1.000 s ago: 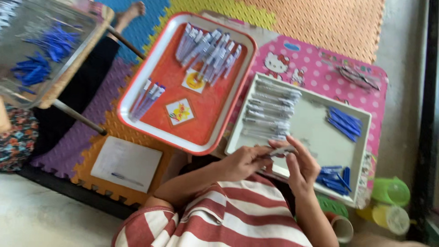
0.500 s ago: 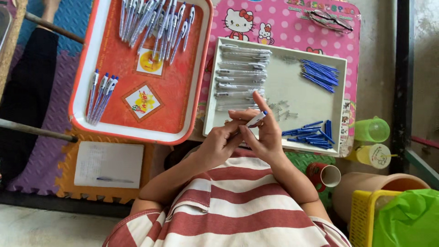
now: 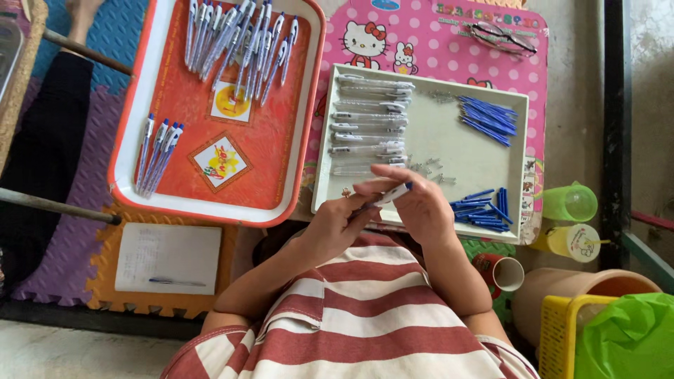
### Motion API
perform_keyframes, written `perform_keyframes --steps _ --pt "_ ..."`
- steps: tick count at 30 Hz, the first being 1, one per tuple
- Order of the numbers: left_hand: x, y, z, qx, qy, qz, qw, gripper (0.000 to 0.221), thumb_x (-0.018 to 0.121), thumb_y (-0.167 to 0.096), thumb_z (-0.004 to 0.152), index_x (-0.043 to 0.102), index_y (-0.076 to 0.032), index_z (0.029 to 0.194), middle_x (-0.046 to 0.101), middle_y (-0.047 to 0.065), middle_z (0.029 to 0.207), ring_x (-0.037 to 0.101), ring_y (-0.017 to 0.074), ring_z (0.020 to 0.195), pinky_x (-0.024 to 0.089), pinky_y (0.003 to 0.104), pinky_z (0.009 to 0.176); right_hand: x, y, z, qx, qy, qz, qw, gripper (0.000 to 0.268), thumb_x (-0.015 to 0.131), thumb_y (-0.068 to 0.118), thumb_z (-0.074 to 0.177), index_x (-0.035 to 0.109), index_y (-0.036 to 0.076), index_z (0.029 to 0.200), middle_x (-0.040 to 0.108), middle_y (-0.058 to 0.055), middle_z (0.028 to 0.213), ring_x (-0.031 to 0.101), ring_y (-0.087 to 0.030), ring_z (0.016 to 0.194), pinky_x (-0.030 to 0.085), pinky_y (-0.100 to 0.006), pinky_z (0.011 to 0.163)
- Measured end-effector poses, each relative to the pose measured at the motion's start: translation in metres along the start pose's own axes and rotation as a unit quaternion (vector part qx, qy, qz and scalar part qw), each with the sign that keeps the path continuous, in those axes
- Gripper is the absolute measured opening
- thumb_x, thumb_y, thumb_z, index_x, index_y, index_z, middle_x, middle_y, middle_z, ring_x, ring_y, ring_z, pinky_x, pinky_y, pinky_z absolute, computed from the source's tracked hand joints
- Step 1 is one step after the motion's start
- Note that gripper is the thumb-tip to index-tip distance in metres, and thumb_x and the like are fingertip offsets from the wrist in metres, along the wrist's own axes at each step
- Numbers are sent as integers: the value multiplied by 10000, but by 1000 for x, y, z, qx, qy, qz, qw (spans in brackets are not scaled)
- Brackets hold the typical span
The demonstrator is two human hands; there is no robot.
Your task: The person assembles ballpoint pens by hand, inserting ink cartridges and springs into pen barrels and attaching blue plastic caps while seated at a low table.
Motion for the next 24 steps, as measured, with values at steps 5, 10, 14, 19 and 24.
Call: perform_keyframes --steps 5,10,14,19,24 --pt "0 -2 -2 0 5 22 1000 101 677 -74 1019 738 -14 1073 739 190 758 751 430 761 585 405 643 18 6 2 10 19 68 997 691 297 318 1049 419 -171 1522 719 -372 1223 733 -413 1107 565 -438 752" --pt "5 -4 -2 -9 27 -10 1000 110 646 -82 1048 737 -28 1078 758 179 802 766 417 840 596 414 713 4 -7 -11 52 -12 110 992 672 338 301 1041 405 -139 1544 701 -354 1298 670 -440 1219 573 -459 718" --pt "8 -1 -2 -17 31 -66 997 133 612 -99 1073 721 -24 1086 772 144 821 765 346 809 592 394 750 0 -17 -21 43 -27 64 997 638 274 335 1086 456 -96 1521 707 -335 1301 712 -439 1144 582 -431 650" --pt "13 2 -2 -43 24 -63 997 109 643 -44 1028 727 -36 1097 763 159 813 773 344 837 598 403 769 17 -18 -30 -20 -65 -101 993 815 570 -167 942 161 -45 1635 620 -392 1368 754 -402 1095 695 -389 677" --pt "12 5 -2 -38 31 -82 995 95 648 -26 1035 739 -51 1042 764 129 787 769 292 794 600 372 752 34 -9 -26 -21 -80 -180 980 778 562 -143 963 185 -30 1634 688 -338 1322 754 -336 1151 607 -395 964"
Point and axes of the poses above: each hand's wrist, its own z-axis towards the middle knuckle, its own x-axis out of the palm, y = z × x, the point moved 3 cm from there along z, towards the middle knuckle
